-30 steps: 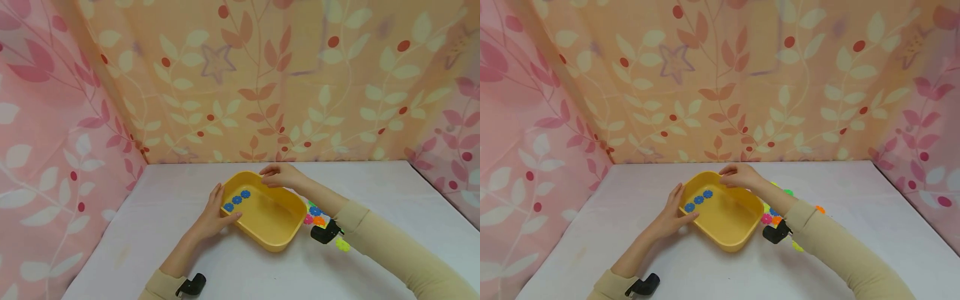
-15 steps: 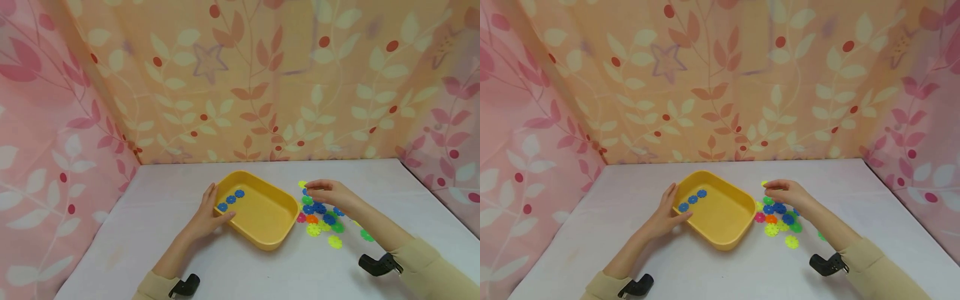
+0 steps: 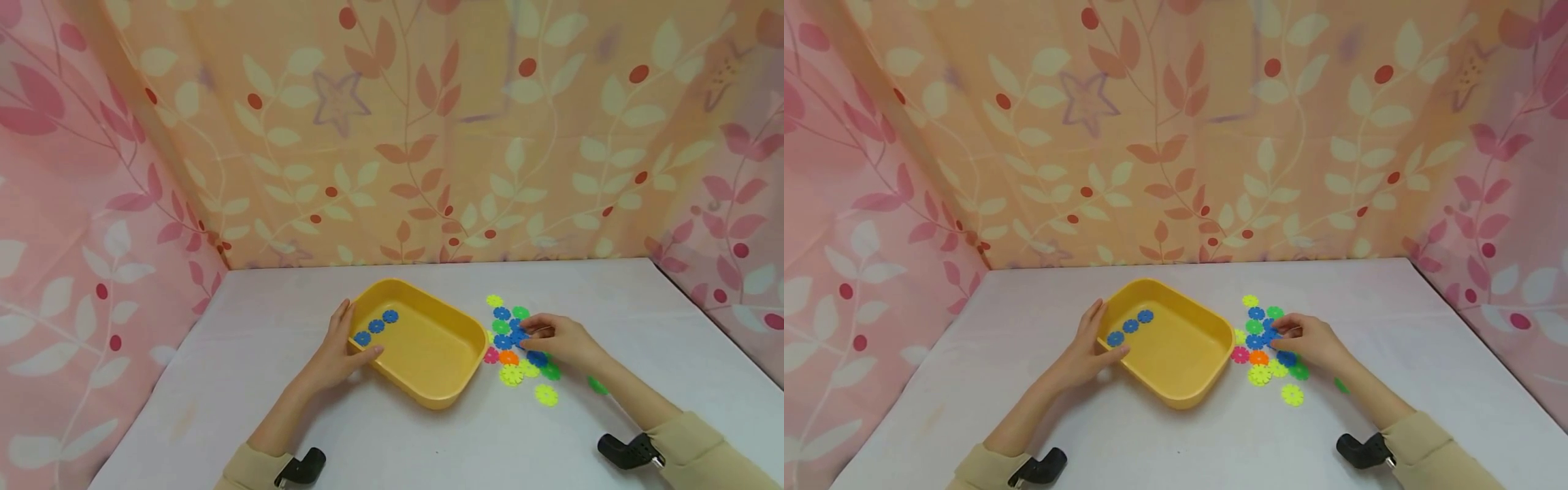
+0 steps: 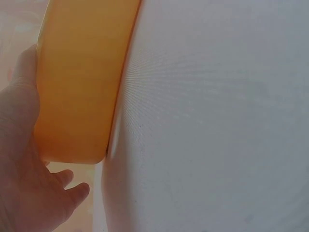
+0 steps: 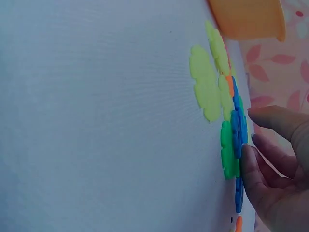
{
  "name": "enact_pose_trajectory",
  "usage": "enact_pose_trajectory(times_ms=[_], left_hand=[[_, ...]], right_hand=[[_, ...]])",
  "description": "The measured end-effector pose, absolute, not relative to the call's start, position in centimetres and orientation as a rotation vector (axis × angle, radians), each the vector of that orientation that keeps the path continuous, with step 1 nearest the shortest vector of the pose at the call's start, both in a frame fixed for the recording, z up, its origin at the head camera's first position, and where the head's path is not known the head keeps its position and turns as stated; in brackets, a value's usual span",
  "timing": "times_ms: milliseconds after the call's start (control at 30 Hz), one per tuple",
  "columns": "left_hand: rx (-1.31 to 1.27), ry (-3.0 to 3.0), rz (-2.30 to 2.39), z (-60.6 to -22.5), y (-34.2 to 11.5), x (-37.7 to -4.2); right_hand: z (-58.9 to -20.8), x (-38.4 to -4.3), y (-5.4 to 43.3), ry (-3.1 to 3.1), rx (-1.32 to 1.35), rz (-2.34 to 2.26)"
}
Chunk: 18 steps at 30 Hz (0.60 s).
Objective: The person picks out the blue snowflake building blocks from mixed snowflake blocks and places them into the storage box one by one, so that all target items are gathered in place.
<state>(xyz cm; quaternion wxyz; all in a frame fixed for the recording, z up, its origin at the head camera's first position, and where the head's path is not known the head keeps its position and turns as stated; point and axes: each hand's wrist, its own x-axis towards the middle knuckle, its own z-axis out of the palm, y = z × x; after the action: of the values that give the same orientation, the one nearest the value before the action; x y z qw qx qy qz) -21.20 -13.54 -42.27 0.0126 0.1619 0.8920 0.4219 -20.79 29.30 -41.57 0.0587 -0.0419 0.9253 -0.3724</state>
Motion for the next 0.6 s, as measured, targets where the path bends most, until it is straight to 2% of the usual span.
enact_pose_trajectory(times_ms=[600], left_hand=[[0.488,2.773,1.294,-42.26,-13.66,-21.23]], right_hand=[[-41.97,-21.25,28.55,2.854,-0.125,-1.039]])
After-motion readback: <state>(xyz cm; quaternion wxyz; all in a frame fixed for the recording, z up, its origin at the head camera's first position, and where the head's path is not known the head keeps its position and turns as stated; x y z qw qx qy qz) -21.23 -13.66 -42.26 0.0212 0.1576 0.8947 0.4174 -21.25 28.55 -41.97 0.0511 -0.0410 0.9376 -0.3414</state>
